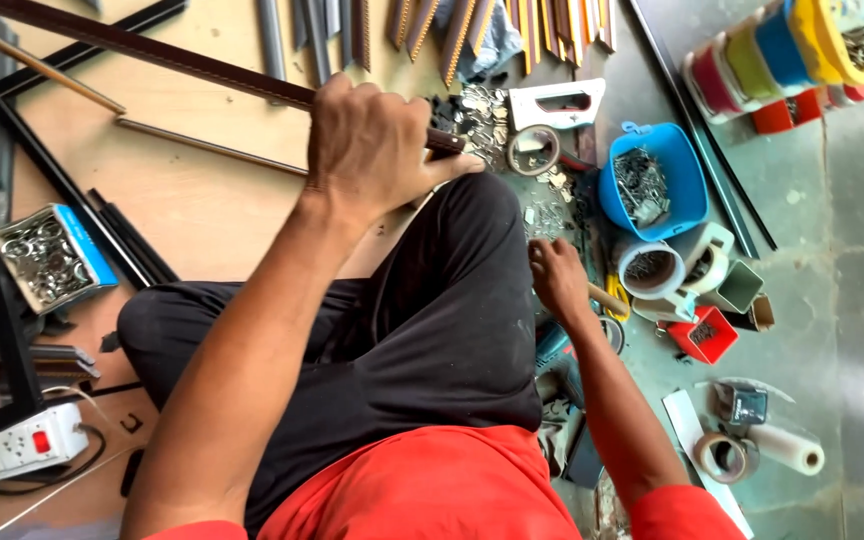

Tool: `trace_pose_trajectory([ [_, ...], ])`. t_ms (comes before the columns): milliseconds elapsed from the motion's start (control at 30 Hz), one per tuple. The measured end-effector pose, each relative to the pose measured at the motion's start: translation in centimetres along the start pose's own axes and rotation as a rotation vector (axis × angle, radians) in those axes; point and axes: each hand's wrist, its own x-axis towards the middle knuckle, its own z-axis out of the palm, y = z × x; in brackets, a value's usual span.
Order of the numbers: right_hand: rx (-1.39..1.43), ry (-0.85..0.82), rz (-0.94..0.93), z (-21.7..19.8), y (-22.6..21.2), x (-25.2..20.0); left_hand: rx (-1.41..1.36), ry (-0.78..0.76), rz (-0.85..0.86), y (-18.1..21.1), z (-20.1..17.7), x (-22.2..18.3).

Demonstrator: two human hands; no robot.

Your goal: The person sits on the floor of a frame workshop and assembles picture frames from moulding lengths. They fit corner brackets and fasteners onto the frame joints by hand, tap them with a hammer, and position completed frames aside while picking new moulding pieces.

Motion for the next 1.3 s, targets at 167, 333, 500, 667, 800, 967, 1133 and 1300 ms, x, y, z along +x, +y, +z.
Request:
trace_pose_trajectory([
  [167,0.455,-0.061,0.495,-7.1,-0.7,1.6,-0.068,0.179,0.023,0.3,1.0,-0.2],
  [333,0.876,0.211,0.333,-21.9,-9.5,1.0,-0.134,0.247,0.032,0.7,1.8,-0.6],
  [500,0.333,0.203,-0.098,-30.3,-15.7,2.0,-0.126,0.329,0.033,0.7,1.8,-0.5],
  [667,0.066,0.387,-0.237,-32.4,-18.3,2.5,-0.133,0.382,0.027,0.9,1.8,-0.9],
  [800,-0.098,0.302,-0.285,-34.1,-19.9,3.5,-0.119,0.393,0.042,0.9,1.4,-1.0],
  [967,-0.076,0.376,-0.245,-31.4,-18.3,3.5,-0.122,0.394,0.032,1.0,1.7,-1.1],
  [1133,-0.128,0.331,-0.221,-30.6,-17.9,4.7,-0.131,0.366,0.021,0.9,1.6,-0.7],
  [1300,-0.066,0.359,-0.255,-30.3,-17.3,3.9,-0.076,0.401,0.038,1.0,1.7,-0.9],
])
